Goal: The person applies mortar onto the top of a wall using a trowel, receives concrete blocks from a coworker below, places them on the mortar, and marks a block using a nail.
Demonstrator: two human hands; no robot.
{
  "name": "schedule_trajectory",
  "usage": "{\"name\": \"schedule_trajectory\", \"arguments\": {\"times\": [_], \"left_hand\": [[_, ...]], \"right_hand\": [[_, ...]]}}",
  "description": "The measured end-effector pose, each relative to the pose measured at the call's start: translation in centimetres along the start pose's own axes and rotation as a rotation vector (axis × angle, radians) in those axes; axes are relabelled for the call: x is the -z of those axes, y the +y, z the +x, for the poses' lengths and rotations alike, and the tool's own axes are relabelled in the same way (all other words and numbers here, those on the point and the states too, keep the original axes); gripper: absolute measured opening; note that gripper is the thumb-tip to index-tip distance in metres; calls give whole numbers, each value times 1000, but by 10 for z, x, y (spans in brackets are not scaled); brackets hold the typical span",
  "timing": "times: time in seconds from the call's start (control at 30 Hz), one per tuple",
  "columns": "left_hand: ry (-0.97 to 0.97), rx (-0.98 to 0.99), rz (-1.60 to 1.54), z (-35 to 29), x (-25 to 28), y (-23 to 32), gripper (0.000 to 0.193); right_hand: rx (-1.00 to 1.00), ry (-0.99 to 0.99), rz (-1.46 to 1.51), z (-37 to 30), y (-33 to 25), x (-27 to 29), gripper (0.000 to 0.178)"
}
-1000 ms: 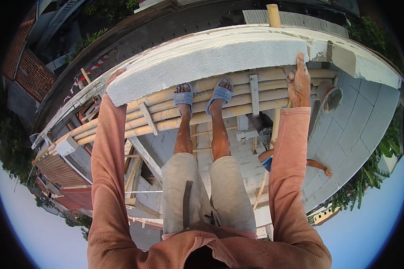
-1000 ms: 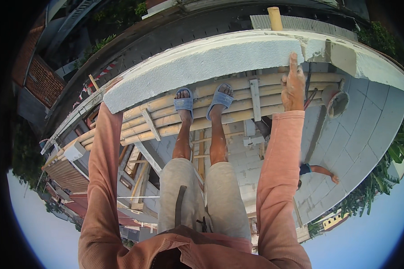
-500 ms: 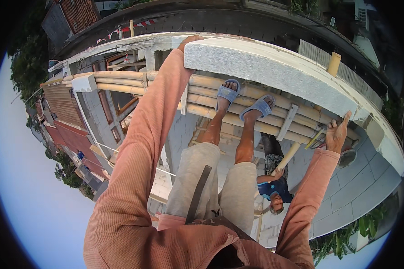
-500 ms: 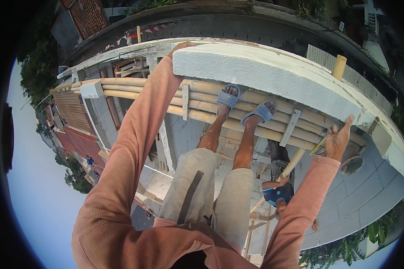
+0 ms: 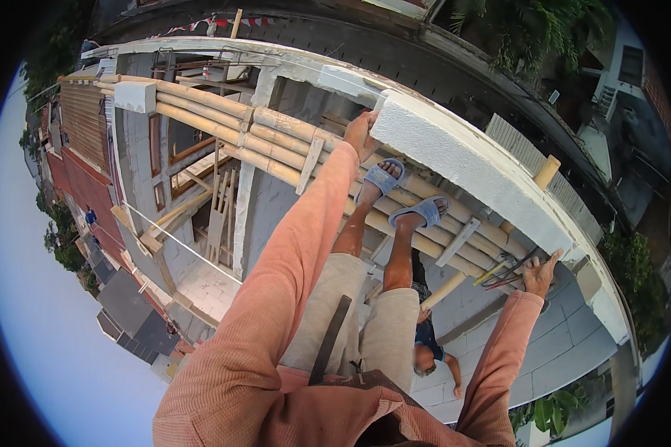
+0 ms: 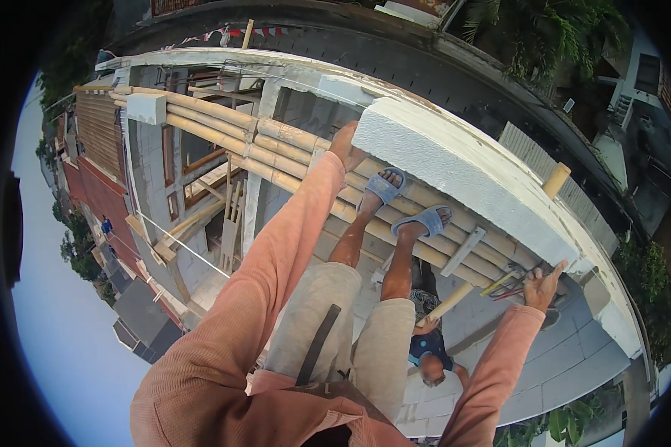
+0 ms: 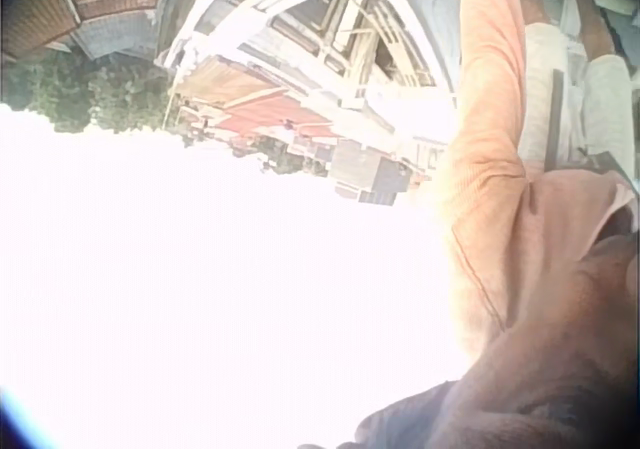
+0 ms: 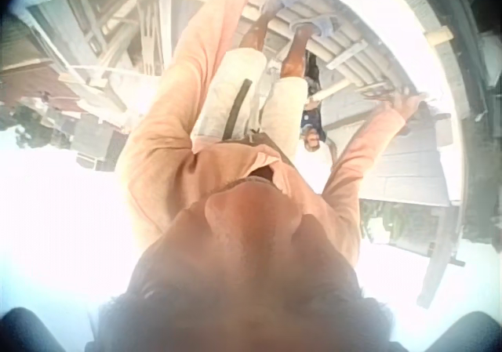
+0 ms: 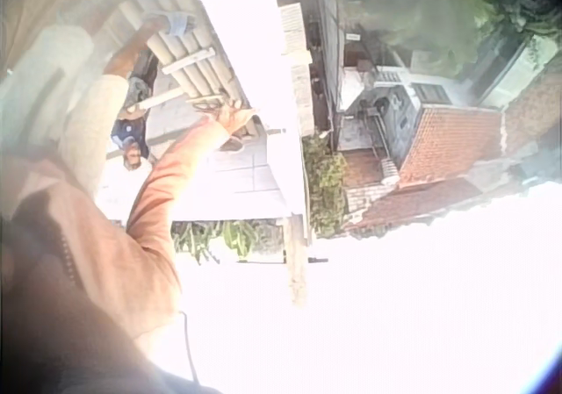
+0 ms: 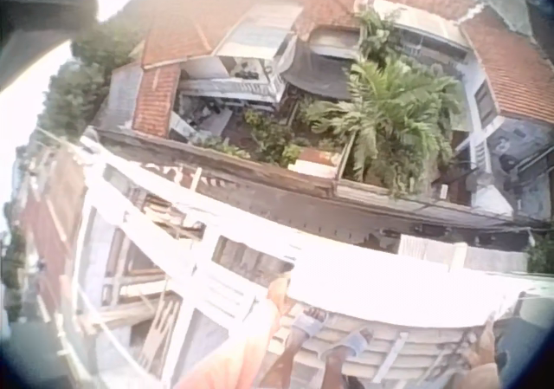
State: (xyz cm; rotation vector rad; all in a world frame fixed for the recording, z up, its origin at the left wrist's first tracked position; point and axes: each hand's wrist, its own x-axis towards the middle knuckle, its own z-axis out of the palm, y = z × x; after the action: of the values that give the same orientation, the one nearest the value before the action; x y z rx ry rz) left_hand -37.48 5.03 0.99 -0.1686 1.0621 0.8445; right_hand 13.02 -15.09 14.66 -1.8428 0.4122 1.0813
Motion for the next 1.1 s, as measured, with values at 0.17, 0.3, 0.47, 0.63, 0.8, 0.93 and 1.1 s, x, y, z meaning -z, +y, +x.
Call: {"name": "schedule_trajectory", "arguments": {"times": [0.17, 0.3, 0.47, 0.63, 0.8, 0.93, 1.1], "left_hand": [[204, -42, 176, -3, -3, -12, 49], [289, 5, 451, 10, 20, -17, 60], [84, -109, 821, 17, 52, -12, 60], [22, -45, 903, 7, 33, -17, 60], [66, -185, 1001, -2, 29, -7, 57], [-5, -414, 1087, -22, 14, 6, 52], [-87, -370, 966, -88, -36, 36, 51]], "right_hand": [[-27, 112, -57, -4, -2, -9, 47], [-73, 60, -131, 22, -4, 11, 50], [-133, 75, -165, 24, -8, 6, 60], [-87, 172, -210, 10, -13, 8, 71], [-52, 176, -179, 11, -4, -3, 69], [-25, 143, -149, 14, 1, 5, 64], [29, 137, -62, 1, -3, -7, 60]]}}
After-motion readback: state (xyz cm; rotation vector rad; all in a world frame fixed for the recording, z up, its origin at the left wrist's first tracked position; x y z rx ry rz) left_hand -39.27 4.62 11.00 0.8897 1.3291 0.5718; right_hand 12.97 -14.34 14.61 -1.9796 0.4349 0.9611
